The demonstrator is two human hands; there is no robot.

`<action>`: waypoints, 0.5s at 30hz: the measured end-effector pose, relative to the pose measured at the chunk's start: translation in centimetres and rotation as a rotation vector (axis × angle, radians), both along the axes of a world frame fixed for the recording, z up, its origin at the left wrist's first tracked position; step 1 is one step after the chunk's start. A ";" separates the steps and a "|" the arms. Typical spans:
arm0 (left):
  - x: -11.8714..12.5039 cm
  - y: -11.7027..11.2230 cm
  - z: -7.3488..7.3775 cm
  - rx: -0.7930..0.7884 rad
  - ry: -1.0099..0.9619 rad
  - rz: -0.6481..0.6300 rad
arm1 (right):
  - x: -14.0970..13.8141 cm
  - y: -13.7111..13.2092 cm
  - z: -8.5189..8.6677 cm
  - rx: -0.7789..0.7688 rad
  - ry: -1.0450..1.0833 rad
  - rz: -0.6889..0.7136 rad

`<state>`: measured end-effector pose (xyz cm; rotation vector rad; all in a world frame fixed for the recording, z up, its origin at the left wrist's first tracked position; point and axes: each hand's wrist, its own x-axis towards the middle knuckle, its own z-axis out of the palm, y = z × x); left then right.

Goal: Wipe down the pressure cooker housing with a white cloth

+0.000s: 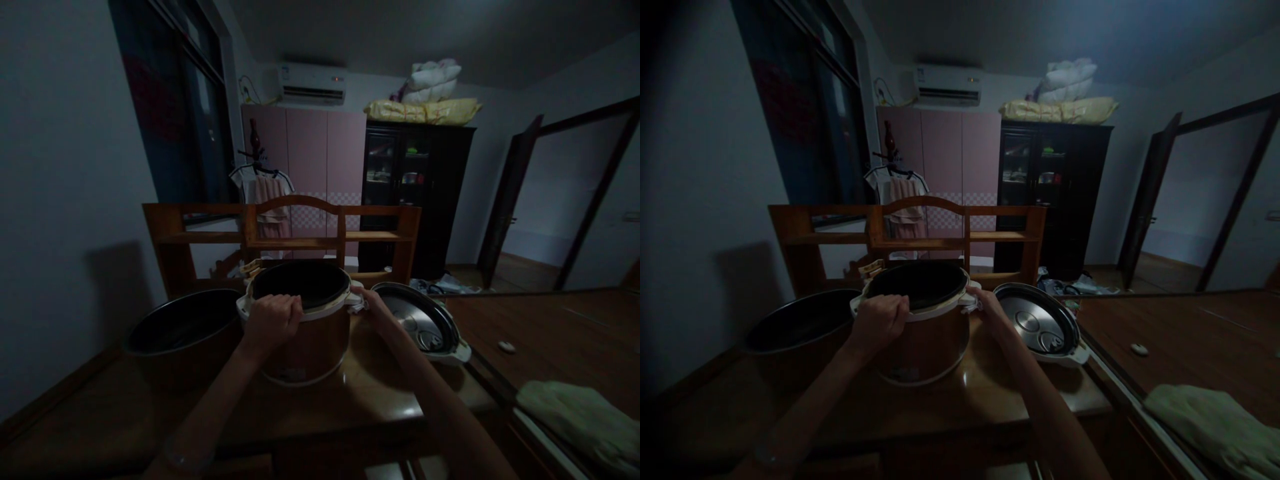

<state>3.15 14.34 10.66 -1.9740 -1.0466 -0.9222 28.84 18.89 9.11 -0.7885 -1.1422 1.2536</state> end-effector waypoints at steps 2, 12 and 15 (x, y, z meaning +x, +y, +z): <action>-0.2 0.2 0.1 0.003 0.025 -0.012 | -0.2 0.3 -0.2 0.002 0.026 0.031; -1.3 2.8 0.1 -0.058 0.057 -0.070 | -0.6 1.7 -1.1 0.006 0.108 -0.018; -1.0 3.7 0.3 -0.061 0.074 -0.086 | -0.3 3.0 -1.3 0.004 0.100 -0.033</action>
